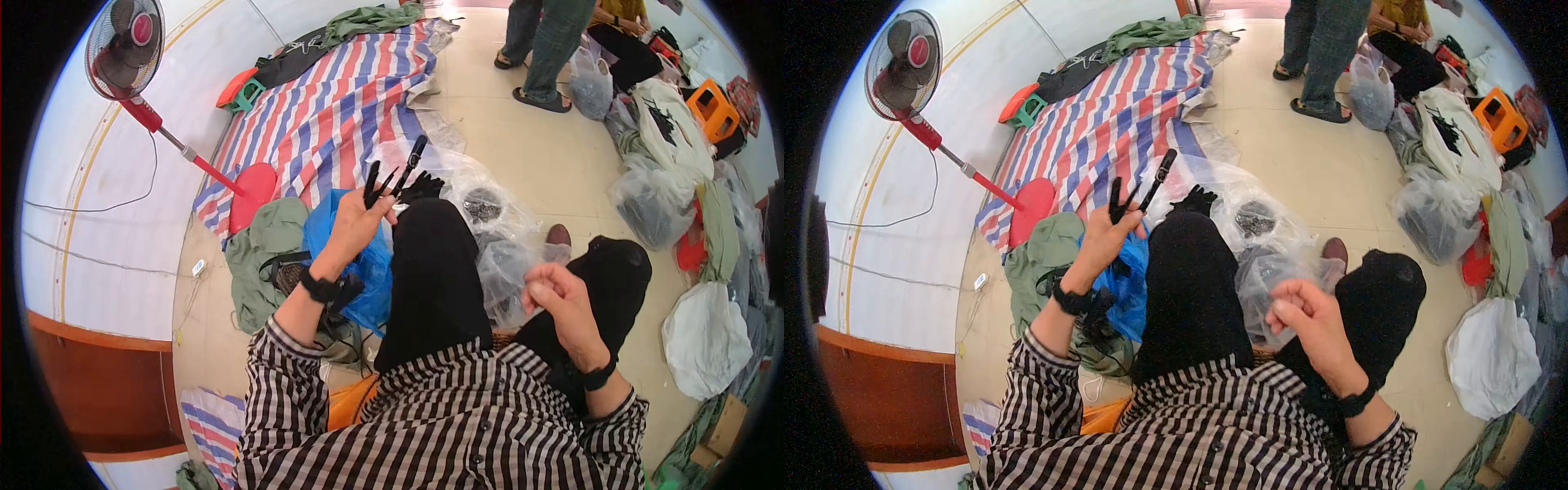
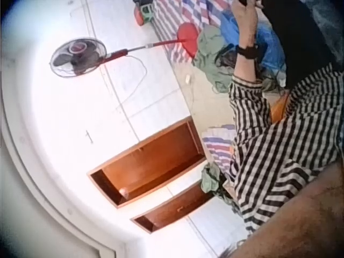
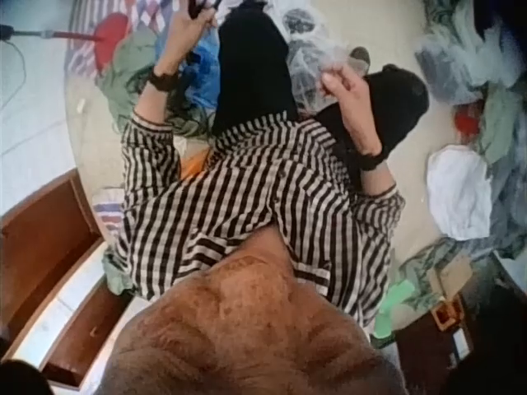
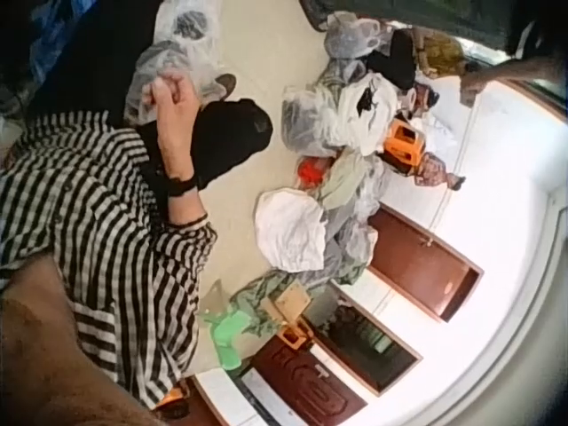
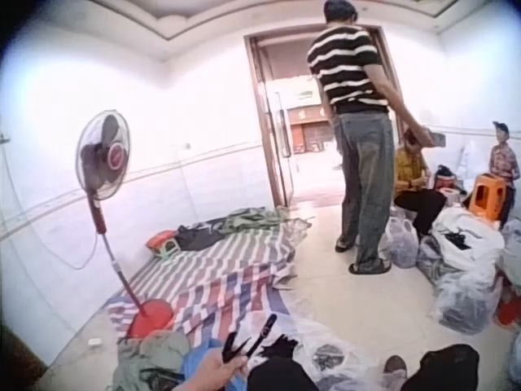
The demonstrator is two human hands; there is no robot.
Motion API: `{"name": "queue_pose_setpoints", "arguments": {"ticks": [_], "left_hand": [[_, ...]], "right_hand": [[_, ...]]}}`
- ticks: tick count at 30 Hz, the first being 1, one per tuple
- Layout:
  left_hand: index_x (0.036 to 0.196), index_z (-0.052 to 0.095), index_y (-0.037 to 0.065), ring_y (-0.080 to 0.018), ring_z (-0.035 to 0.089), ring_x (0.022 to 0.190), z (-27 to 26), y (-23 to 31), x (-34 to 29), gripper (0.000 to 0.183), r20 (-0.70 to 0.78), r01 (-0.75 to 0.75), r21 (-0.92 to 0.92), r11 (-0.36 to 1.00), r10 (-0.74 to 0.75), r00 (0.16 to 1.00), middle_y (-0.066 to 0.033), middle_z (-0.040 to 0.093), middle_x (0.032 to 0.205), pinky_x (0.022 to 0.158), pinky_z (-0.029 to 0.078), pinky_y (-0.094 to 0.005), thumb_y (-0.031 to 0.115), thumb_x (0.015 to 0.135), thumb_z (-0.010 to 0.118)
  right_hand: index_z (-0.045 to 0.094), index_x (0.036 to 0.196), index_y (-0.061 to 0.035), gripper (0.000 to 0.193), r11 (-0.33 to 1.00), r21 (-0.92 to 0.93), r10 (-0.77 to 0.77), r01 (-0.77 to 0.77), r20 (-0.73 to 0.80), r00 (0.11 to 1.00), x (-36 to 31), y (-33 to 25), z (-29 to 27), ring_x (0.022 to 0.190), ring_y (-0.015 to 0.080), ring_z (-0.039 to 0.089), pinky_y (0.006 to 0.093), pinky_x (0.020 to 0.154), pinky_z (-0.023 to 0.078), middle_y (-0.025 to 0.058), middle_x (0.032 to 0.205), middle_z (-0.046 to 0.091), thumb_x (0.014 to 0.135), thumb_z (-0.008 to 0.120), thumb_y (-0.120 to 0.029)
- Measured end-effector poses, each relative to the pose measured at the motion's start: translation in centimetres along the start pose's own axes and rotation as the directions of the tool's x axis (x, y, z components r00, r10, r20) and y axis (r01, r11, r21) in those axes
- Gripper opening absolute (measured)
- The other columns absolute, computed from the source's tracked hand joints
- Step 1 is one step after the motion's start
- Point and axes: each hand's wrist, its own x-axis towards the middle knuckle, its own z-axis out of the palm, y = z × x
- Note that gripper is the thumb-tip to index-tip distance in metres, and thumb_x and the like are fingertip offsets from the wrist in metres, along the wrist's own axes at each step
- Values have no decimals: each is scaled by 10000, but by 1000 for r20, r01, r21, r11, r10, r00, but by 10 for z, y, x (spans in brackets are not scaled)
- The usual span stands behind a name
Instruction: The recorder is assembling small plastic and fabric components likely used for shoe manufacturing while sitting on the floor of a warehouse or factory space.
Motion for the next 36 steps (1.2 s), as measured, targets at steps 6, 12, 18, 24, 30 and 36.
{"name": "queue_pose_setpoints", "arguments": {"ticks": [6,12,18,24,30,36], "left_hand": [[850,623,1,-109,538,532,7,-132,81,182,-66,20,304,952,0,998,-66,610,602,511,410,-279,176,816,586],[899,632,29,-345,615,748,37,-221,139,217,-149,72,553,830,14,989,-185,635,761,688,468,-432,202,780,577],[887,628,19,-390,593,769,51,-283,122,214,-198,160,660,734,-35,980,-217,622,782,697,460,-461,182,776,545],[753,655,12,-324,632,683,29,-284,71,191,-158,373,313,873,-340,927,-159,651,701,631,477,-410,172,746,551],[917,630,10,-86,430,408,5,-228,35,218,-125,507,-90,857,-515,848,-60,626,618,370,318,-234,164,778,564],[1056,550,2,-33,306,385,-27,-63,1,258,168,437,-671,599,-451,876,-15,525,640,367,230,-182,148,844,526]], "right_hand": [[527,992,9,134,993,-25,115,-114,61,991,6,7,4,683,103,559,228,647,458,50,776,600,878,508,-59],[530,985,24,133,968,-35,247,-248,-19,969,18,6,0,687,111,562,234,657,461,61,767,604,867,516,-35],[532,982,25,134,949,-17,313,-314,-41,949,35,12,-5,684,113,562,239,659,464,63,760,601,871,523,-50],[539,972,24,133,946,-10,323,-323,51,945,44,6,-3,683,110,566,239,651,468,60,760,602,875,527,-66],[556,954,16,147,967,-146,229,-209,136,964,87,-26,-2,657,96,567,226,634,467,46,745,600,858,540,-94],[561,890,-19,134,962,-218,187,-166,78,979,188,-17,-19,598,104,539,228,563,443,39,707,583,848,536,-144]]}}
